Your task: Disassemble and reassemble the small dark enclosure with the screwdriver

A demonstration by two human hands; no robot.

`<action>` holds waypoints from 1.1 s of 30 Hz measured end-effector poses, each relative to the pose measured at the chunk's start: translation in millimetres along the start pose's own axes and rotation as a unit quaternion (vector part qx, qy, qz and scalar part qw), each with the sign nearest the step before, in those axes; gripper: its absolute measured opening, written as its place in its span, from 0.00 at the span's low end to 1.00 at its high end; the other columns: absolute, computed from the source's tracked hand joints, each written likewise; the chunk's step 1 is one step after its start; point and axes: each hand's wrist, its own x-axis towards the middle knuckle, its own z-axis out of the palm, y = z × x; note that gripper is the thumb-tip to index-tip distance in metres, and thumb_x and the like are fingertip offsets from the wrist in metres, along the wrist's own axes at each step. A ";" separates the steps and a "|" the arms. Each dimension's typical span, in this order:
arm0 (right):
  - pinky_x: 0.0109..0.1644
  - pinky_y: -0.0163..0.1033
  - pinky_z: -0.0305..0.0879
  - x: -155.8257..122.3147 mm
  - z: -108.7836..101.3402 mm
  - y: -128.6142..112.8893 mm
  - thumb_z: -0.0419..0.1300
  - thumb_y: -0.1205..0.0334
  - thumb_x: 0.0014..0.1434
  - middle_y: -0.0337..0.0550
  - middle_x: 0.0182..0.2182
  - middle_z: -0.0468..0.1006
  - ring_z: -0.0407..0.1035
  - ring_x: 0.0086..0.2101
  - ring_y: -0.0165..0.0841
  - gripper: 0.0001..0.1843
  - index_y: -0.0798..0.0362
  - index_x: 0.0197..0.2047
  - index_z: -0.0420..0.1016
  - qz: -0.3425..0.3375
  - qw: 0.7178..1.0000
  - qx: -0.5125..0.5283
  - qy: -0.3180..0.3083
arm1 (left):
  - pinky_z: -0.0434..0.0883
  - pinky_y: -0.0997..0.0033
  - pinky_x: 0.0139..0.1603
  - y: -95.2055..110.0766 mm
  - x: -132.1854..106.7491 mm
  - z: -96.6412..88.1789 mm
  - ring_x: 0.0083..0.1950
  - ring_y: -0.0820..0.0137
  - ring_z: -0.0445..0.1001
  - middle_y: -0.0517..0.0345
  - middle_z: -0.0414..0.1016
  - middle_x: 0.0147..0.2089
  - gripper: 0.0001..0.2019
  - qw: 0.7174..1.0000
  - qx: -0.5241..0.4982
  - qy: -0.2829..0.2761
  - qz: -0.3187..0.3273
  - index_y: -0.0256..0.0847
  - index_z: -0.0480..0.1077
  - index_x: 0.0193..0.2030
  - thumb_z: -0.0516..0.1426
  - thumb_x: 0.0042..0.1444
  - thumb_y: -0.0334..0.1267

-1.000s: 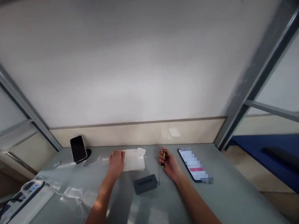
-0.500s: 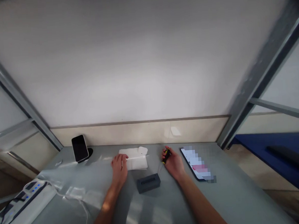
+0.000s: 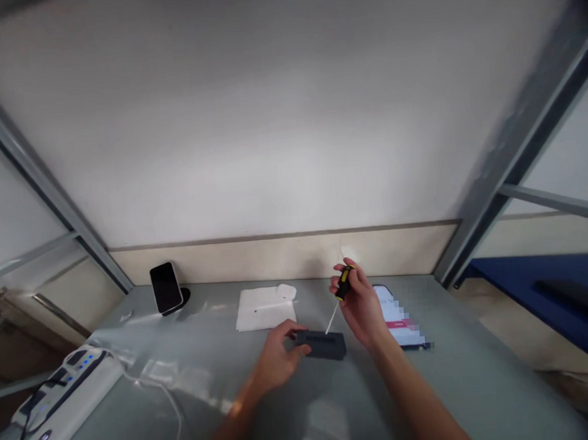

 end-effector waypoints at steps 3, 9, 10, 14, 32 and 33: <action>0.33 0.40 0.74 -12.3 16.0 3.7 0.66 0.44 0.66 0.39 0.51 0.77 0.75 0.29 0.28 0.17 0.41 0.53 0.73 -0.088 0.992 -0.093 0.000 | 0.70 0.62 0.53 -0.8 15.7 15.1 0.47 0.60 0.75 0.52 0.80 0.45 0.16 0.999 -0.042 -0.025 0.011 0.41 0.78 0.47 0.68 0.54 0.45; 0.30 0.37 0.71 -21.8 20.2 12.2 0.57 0.44 0.72 0.40 0.51 0.74 0.70 0.24 0.24 0.15 0.40 0.56 0.66 -0.156 0.960 -0.233 0.024 | 0.67 0.63 0.54 -5.5 21.7 19.7 0.48 0.61 0.73 0.54 0.76 0.44 0.12 0.986 -0.166 -0.033 0.001 0.41 0.75 0.43 0.62 0.59 0.47; 0.30 0.37 0.70 -22.3 19.8 12.4 0.57 0.45 0.72 0.40 0.51 0.74 0.70 0.24 0.24 0.15 0.40 0.57 0.65 -0.162 0.956 -0.242 0.025 | 0.66 0.64 0.52 -4.6 23.3 18.5 0.46 0.62 0.73 0.55 0.75 0.41 0.11 0.982 -0.183 -0.039 -0.008 0.41 0.74 0.41 0.63 0.57 0.45; 0.30 0.37 0.69 -25.0 20.6 12.8 0.56 0.46 0.73 0.39 0.51 0.72 0.70 0.23 0.23 0.14 0.40 0.58 0.65 -0.191 0.946 -0.260 0.032 | 0.65 0.65 0.48 -0.5 33.3 17.1 0.43 0.63 0.71 0.57 0.74 0.38 0.08 0.974 -0.214 -0.066 -0.029 0.41 0.74 0.37 0.62 0.52 0.41; 0.23 0.30 0.67 14.7 -32.8 13.8 0.72 0.60 0.55 0.36 0.36 0.80 0.67 0.24 0.24 0.13 0.49 0.42 0.75 0.054 0.984 0.051 0.164 | 0.67 0.69 0.45 25.4 22.6 1.2 0.40 0.67 0.71 0.58 0.73 0.35 0.04 0.994 0.010 -0.061 0.085 0.41 0.71 0.35 0.55 0.58 0.31; 0.22 0.30 0.66 17.9 -36.7 12.5 0.72 0.60 0.55 0.37 0.35 0.80 0.66 0.23 0.25 0.13 0.49 0.42 0.76 0.060 0.983 0.053 0.165 | 0.68 0.69 0.45 27.0 22.0 1.4 0.40 0.67 0.71 0.58 0.73 0.35 0.04 0.994 0.019 -0.065 0.087 0.41 0.71 0.35 0.55 0.58 0.32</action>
